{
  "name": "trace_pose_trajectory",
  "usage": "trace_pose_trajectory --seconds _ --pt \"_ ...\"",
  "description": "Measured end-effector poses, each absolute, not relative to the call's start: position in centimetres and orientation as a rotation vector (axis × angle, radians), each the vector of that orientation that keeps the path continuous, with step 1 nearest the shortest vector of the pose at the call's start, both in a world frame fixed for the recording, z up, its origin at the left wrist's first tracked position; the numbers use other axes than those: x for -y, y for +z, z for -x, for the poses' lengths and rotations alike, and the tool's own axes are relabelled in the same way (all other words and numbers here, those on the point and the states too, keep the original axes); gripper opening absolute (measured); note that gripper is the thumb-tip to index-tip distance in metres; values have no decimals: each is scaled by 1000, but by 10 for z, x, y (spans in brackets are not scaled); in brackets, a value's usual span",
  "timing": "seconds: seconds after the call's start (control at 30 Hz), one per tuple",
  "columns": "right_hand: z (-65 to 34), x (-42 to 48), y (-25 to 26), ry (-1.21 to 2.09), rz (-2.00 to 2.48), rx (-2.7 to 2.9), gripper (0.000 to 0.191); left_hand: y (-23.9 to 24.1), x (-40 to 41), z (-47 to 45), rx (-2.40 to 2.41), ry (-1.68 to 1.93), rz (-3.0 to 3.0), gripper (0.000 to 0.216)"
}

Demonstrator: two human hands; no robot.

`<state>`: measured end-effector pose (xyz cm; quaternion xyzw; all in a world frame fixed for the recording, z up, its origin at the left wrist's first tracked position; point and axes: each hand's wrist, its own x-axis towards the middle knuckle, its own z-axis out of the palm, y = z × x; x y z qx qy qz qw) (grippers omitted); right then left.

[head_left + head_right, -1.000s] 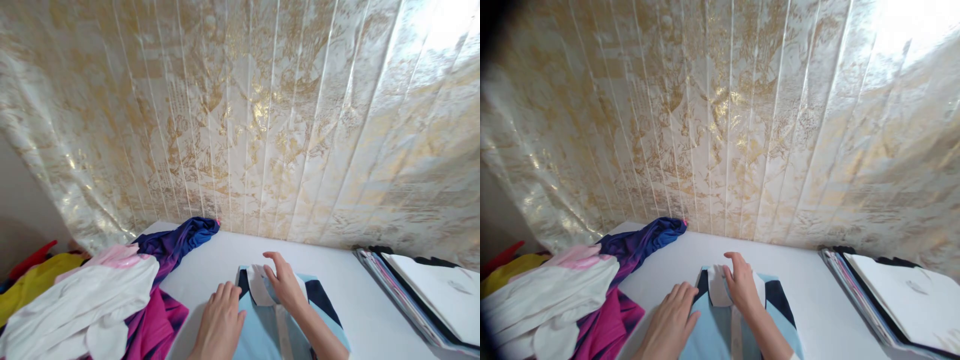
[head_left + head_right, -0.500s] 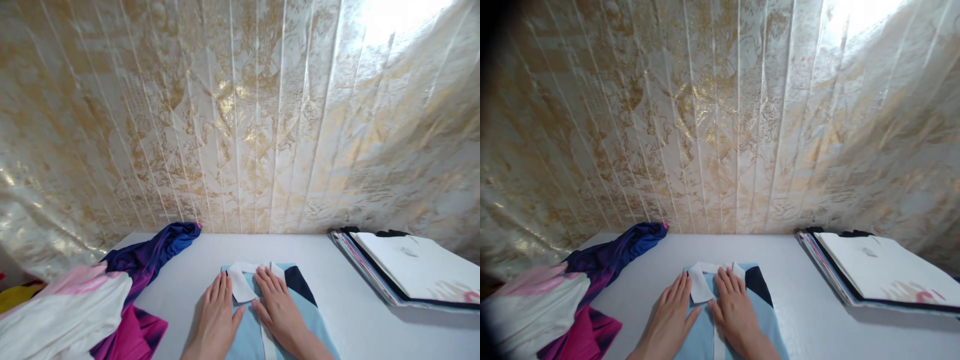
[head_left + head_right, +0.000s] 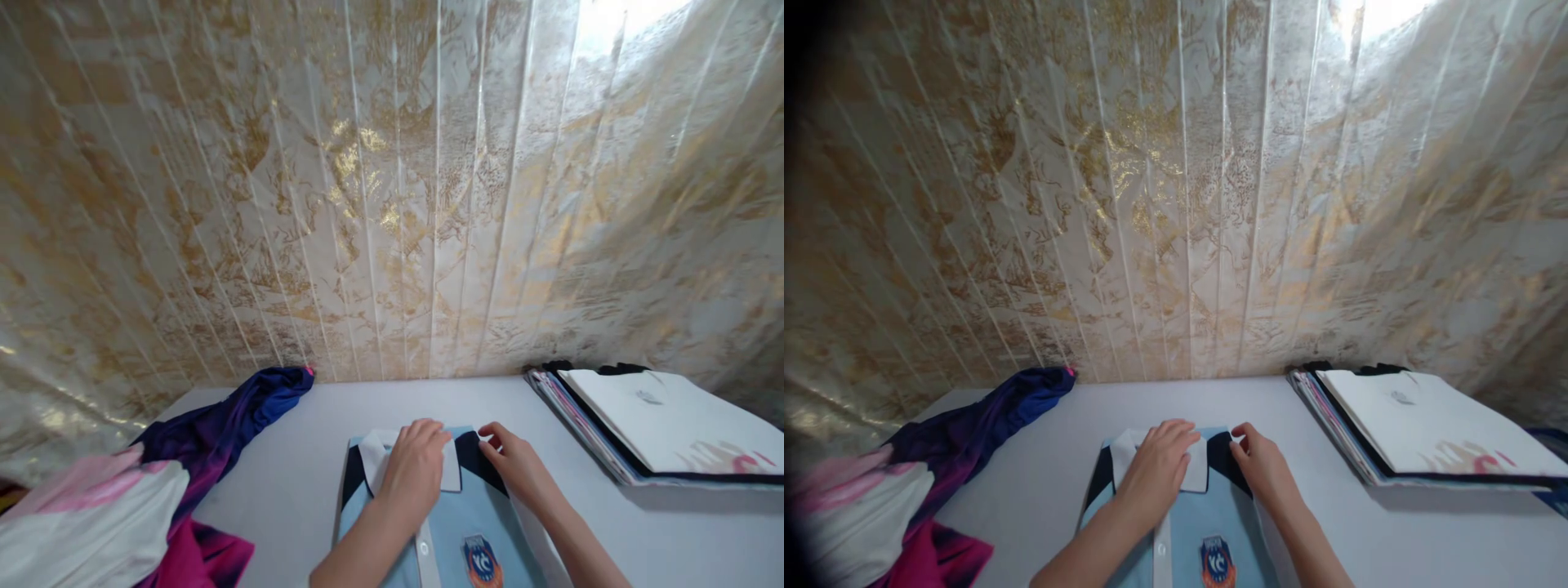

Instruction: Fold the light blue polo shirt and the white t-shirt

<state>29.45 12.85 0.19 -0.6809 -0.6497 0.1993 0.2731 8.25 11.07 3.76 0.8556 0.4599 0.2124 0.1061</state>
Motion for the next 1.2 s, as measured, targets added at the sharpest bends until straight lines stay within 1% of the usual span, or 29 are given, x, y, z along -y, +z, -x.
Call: trace_pose_trajectory --seconds 0.1,0.17,0.37,0.57,0.67,0.9,1.07,1.2 --pt "-295 -127 0 555 1837 1752 23 34 -148 -114 -1319 605 -2467 22" --pt "-298 -126 -1 630 1822 1735 25 25 -164 -128 -1316 582 -2450 13" --pt "-307 -122 -6 1023 1714 1598 43 4 -164 -141 -1401 656 -2352 11" --pt "-301 -101 9 1181 1640 1547 66 4 -160 -139 -1418 720 -2279 8" --pt "-299 -84 11 1247 1613 1508 73 2 -161 -139 -1397 756 -2245 10" --pt "-295 -62 -1 1204 1581 1403 73 -7 -166 -142 -1293 789 -2214 10" --pt "-297 -53 -12 1105 1718 1567 68 -6 -166 -142 -1319 787 -2243 6" --pt "-305 -39 -23 1054 1793 1608 68 -5 -166 -144 -1274 749 -2317 6"
